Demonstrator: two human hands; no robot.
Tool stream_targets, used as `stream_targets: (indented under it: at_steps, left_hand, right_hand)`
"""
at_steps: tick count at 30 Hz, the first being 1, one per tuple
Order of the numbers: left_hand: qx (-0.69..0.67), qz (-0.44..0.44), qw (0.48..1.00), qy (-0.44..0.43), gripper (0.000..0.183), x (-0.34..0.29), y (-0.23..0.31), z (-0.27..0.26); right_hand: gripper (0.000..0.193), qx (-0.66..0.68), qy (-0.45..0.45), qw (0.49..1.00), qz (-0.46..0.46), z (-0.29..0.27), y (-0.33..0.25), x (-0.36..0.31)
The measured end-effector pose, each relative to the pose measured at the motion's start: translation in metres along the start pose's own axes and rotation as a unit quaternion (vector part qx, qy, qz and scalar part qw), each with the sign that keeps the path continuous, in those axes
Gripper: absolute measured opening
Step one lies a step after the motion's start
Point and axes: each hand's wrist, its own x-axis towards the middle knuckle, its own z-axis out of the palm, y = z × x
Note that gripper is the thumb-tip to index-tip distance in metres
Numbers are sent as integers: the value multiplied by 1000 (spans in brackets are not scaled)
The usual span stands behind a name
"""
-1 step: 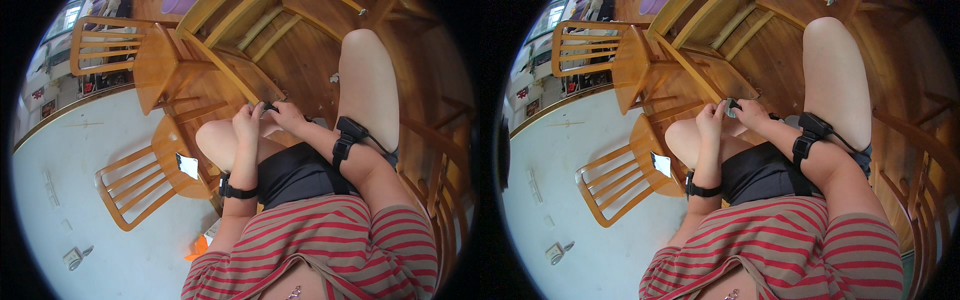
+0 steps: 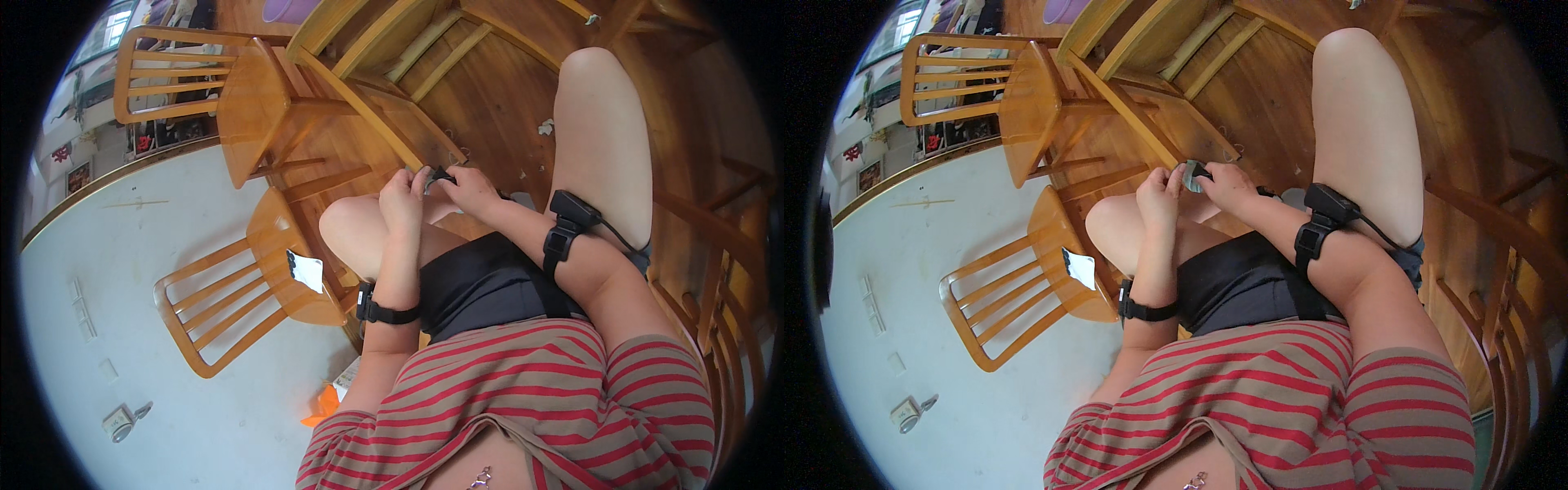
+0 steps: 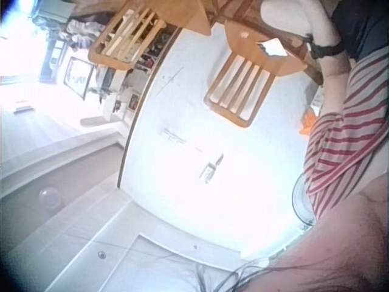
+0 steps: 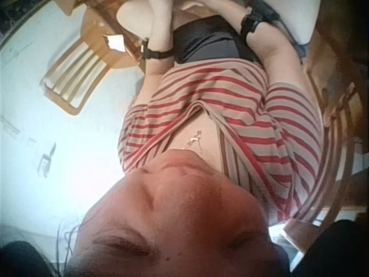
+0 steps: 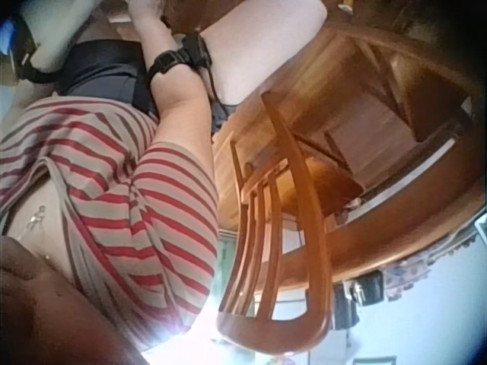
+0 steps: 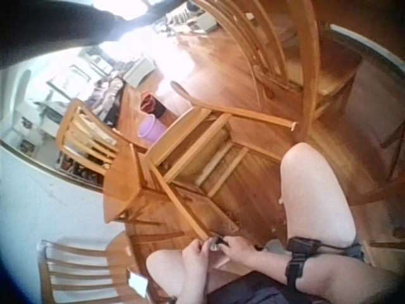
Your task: The person sits cross-legged on a chair and uses a small black tool to scrape or sand the legs of an overturned wooden chair. They repeatedly apply the tool to the same leg, occasionally repositioning the chair and handling a white paper with black circular pads. The person also briefly touches a tablet on the table and adjusts a standing fan before resuming work on the chair leg.
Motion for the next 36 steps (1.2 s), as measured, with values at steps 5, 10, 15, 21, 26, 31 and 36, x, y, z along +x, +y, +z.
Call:
stream_targets:
  at_steps: [5,10,15,21,26,31,36]
  left_hand:
    - [25,24,999,-22,26,-5,6,-1]
    - [-90,115,973,-181,13,-21,3,3]
    - [-216,-65,961,-158,27,-17,-10,4]
    - [-635,-290,694,-176,22,12,-24,-3]
    - [-611,-293,713,-180,21,17,-23,0]
    - [-606,-301,715,-174,21,17,-19,-2]
    - [-596,-305,723,-171,20,16,-14,-3]
  right_hand:
    - [31,6,48,999,6,5,13,5]
    - [32,40,119,992,14,7,15,8]
    - [33,12,49,999,-14,-3,-3,3]
    - [27,-8,-21,998,-54,-6,-19,3]
    - [25,-68,4,991,-115,1,-17,4]
    - [25,-60,28,992,-106,5,-17,2]
    - [26,-44,7,993,-105,5,-18,3]
